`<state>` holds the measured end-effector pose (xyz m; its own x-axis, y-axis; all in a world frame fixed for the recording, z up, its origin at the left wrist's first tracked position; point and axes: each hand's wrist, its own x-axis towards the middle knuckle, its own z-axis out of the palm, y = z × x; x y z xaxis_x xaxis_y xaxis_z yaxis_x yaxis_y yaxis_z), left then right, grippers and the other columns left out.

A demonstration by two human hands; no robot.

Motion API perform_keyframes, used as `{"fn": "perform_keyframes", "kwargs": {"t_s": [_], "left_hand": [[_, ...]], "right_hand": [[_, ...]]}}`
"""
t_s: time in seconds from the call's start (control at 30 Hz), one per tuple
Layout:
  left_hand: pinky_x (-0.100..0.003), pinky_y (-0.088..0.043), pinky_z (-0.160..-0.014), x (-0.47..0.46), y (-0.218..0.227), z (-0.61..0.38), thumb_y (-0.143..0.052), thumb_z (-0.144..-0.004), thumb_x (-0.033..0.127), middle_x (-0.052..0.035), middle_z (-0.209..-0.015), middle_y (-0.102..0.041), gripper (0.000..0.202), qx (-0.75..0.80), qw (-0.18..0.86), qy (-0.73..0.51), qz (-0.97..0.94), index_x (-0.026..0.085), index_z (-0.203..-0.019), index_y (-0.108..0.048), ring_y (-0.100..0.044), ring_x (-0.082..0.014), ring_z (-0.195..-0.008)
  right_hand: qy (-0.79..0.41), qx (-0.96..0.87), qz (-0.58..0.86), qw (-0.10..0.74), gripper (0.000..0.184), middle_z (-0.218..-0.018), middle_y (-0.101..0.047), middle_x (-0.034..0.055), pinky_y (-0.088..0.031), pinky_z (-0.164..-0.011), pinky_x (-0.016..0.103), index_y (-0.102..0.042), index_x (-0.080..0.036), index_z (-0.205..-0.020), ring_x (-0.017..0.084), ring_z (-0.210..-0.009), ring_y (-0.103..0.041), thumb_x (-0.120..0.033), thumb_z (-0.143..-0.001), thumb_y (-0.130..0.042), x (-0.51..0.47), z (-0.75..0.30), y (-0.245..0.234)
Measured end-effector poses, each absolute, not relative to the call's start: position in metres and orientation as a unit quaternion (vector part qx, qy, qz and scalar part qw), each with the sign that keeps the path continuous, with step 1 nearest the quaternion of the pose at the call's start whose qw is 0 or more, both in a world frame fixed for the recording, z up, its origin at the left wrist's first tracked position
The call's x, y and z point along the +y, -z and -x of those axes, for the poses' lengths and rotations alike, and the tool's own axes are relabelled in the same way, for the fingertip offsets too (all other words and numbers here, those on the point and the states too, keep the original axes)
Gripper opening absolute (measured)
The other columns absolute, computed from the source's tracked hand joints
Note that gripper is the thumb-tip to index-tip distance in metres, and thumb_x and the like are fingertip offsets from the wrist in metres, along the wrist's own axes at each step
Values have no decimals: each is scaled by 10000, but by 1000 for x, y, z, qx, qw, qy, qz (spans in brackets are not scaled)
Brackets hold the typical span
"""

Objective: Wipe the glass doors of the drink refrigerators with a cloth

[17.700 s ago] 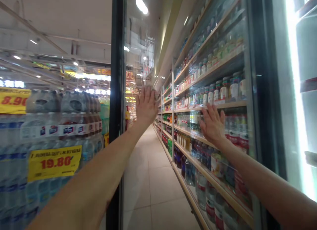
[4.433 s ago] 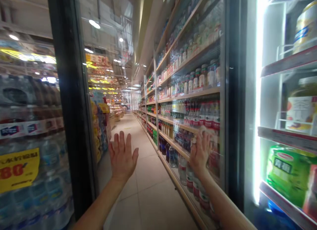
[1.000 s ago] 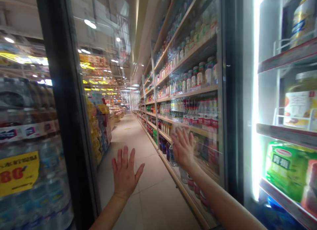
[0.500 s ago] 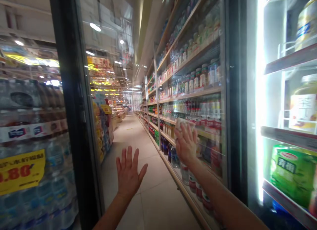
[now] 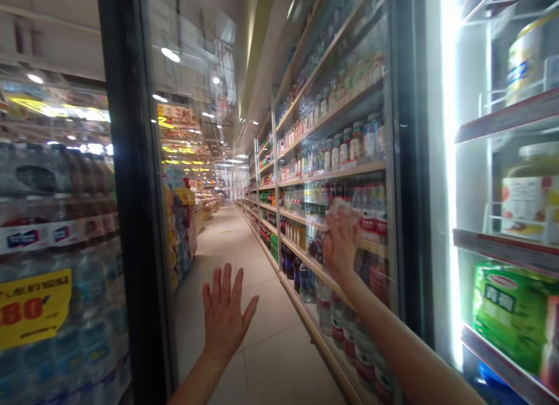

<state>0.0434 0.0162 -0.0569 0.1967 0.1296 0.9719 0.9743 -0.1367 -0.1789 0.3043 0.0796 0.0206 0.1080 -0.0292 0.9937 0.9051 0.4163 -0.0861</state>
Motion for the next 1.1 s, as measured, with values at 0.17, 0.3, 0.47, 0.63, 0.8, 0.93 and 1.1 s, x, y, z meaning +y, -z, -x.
{"fn": "perform_keyframes", "kwargs": {"t_s": [0.17, 0.3, 0.47, 0.63, 0.8, 0.93, 1.1], "left_hand": [[-536, -181, -1076, 15, 56, -42, -460, -857, 358, -156, -1489, -201, 696, -461, 483, 427, 610, 194, -1440, -119, -116, -304, -1385], [-529, -185, -1078, 12, 57, -39, -464, -846, 346, -166, -1469, -254, 687, -454, 490, 419, 615, 188, -1436, -149, -133, -299, -1383], [-504, -164, -1096, 5, 24, -32, -476, -846, 292, -143, -1407, -381, 565, -434, 500, 426, 616, 219, -1381, -307, -218, -263, -1366], [-550, -142, -1083, 8, -62, -30, -435, -863, 415, -171, -1460, -275, 551, -475, 497, 446, 573, 148, -1342, -380, -146, -314, -1378], [-566, -124, -1078, 16, -104, -26, -411, -850, 498, -150, -1494, -193, 635, -518, 472, 438, 563, 150, -1376, -331, -113, -333, -1380], [-559, -127, -1080, 18, -102, -27, -395, -854, 495, -148, -1495, -190, 641, -518, 479, 437, 558, 144, -1384, -314, -102, -323, -1384], [-554, -150, -1075, 15, -101, -27, -388, -855, 499, -149, -1483, -227, 633, -515, 485, 436, 557, 145, -1377, -330, -137, -323, -1377]], "right_hand": [[444, -675, 294, 510, 429, -1339, -494, 26, -139, -1105, 488, -501, -310, -1254, 208, -1340, -286, -223, -840, -434, 74, -308, -20], [357, -501, 426, 663, 472, -1404, -401, 108, -207, -1037, 592, -429, -253, -1331, 279, -1340, -279, -238, -867, -342, 93, -349, -47], [372, -543, 397, 640, 459, -1402, -410, 90, -206, -1055, 556, -452, -258, -1312, 264, -1352, -257, -227, -864, -360, 85, -311, -69], [436, -655, 330, 521, 443, -1379, -450, 35, -145, -1094, 499, -491, -304, -1268, 215, -1344, -276, -214, -842, -408, 81, -310, -69], [328, -442, 442, 708, 477, -1406, -390, 133, -237, -1010, 597, -449, -212, -1318, 302, -1319, -301, -273, -860, -330, 104, -352, -106], [366, -524, 401, 656, 466, -1421, -379, 97, -221, -1038, 563, -457, -236, -1311, 277, -1345, -255, -255, -858, -345, 93, -315, -124], [466, -689, 289, 475, 445, -1399, -428, 22, -157, -1089, 495, -487, -308, -1268, 209, -1349, -259, -220, -836, -424, 80, -294, -112]]}}
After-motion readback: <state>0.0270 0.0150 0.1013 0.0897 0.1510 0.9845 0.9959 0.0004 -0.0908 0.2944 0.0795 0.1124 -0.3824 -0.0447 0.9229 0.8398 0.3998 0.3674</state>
